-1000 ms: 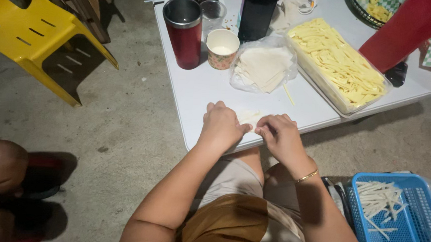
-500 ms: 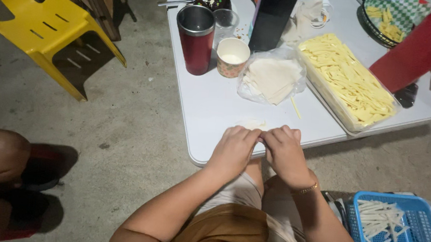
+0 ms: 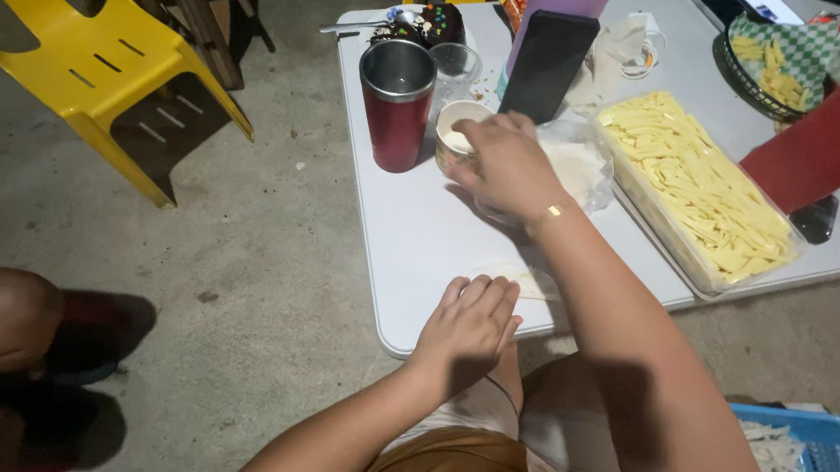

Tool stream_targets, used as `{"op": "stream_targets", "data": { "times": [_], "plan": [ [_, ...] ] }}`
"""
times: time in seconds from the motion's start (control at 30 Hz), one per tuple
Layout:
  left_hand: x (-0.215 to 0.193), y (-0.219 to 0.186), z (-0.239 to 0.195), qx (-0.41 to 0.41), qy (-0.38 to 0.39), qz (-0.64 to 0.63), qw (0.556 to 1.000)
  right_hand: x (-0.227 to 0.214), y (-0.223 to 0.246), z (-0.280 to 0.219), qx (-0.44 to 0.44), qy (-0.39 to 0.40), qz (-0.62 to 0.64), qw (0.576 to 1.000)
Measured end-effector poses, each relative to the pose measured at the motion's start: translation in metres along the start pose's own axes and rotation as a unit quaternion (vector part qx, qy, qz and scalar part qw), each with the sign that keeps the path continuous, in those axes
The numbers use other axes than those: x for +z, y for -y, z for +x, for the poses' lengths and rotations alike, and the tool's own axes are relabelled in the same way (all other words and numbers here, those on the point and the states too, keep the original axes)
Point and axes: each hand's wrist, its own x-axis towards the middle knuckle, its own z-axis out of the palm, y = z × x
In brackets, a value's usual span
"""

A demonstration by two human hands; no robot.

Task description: The person places thin yellow strips onto a flat white sheet, folds the sheet over the strips, and seals the edges by hand. The process is repeated multiple times, with finished items placed into a blue basket.

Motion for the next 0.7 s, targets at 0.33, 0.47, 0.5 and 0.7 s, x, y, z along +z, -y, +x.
{"op": "stream_targets", "data": {
  "times": [0.33,0.47,0.5,0.7],
  "plan": [
    [0.001,0.004,-0.004,0.016,-0.026,-0.017,0.999,0.027,-0.005,0.013,0.027,0.093,-0.058,0.994],
    [-0.005,0.005,-0.006,0.002,-0.007,-0.032,0.999,0.020,-0.003,0.015,0.044,0.110,-0.029,0.992],
    [-0.007,0.004,-0.009,-0.001,-0.007,-0.031,0.999,0.018,-0.002,0.013,0.042,0.106,-0.024,0.993],
    [-0.006,0.004,-0.012,0.018,-0.010,0.016,1.000,-0.012,-0.002,-0.028,-0.007,-0.072,0.087,0.994]
  ]
}}
